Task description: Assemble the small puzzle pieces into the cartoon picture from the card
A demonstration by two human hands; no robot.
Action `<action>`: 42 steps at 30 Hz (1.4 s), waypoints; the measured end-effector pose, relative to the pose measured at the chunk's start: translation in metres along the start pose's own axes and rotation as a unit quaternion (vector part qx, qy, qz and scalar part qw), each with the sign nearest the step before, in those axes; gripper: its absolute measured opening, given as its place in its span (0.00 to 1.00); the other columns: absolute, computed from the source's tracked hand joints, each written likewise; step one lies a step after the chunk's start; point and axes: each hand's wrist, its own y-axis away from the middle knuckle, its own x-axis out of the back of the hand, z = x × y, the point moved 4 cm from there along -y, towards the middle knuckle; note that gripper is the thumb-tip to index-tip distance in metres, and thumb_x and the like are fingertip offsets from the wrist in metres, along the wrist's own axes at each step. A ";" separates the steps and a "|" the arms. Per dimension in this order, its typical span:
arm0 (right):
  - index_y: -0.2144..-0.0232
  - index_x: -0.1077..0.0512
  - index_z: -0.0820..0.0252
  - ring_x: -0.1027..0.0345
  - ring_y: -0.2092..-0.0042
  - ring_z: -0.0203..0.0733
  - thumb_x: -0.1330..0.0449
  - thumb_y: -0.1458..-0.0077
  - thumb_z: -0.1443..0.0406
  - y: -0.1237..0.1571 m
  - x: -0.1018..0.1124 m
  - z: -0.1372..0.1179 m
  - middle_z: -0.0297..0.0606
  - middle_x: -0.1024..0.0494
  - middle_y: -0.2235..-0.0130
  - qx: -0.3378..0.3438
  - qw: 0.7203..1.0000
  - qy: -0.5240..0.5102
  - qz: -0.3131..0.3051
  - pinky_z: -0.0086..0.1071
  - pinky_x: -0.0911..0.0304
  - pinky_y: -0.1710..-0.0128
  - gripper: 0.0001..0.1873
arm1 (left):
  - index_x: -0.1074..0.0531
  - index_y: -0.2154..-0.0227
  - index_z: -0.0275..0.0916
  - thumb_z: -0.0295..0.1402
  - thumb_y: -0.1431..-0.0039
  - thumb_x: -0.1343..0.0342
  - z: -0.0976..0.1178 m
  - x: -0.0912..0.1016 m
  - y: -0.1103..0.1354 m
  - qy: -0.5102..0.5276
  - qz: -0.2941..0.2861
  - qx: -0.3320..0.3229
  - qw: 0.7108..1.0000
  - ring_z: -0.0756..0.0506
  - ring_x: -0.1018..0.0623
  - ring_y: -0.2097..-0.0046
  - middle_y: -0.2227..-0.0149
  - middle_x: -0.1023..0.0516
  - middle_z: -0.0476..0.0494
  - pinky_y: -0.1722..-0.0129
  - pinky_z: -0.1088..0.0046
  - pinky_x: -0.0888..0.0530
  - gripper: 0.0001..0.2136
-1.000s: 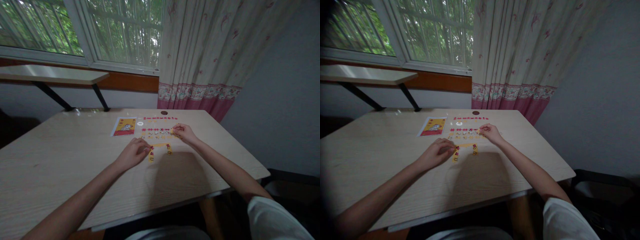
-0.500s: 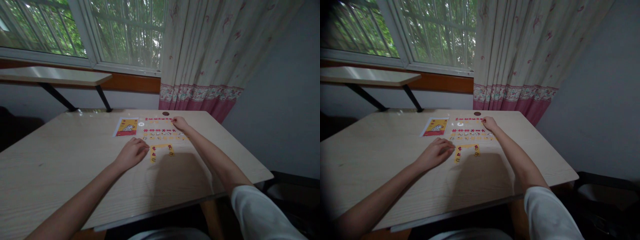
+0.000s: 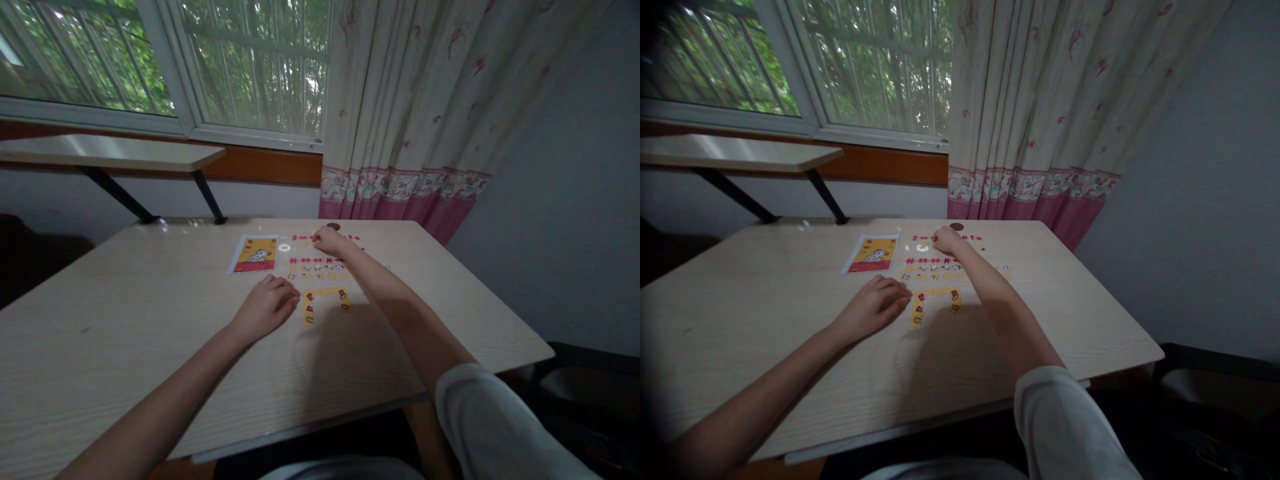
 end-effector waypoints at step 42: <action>0.72 0.34 0.59 0.32 0.72 0.31 0.31 0.63 0.56 0.189 -0.022 -0.012 0.29 0.29 0.74 -0.047 0.779 -0.616 0.103 0.26 0.36 0.71 0.20 | 0.24 0.72 0.38 0.34 0.48 0.46 0.047 -0.028 -0.041 0.287 0.053 0.133 0.947 0.48 0.28 0.71 0.72 0.23 0.45 0.70 0.72 0.34 0.08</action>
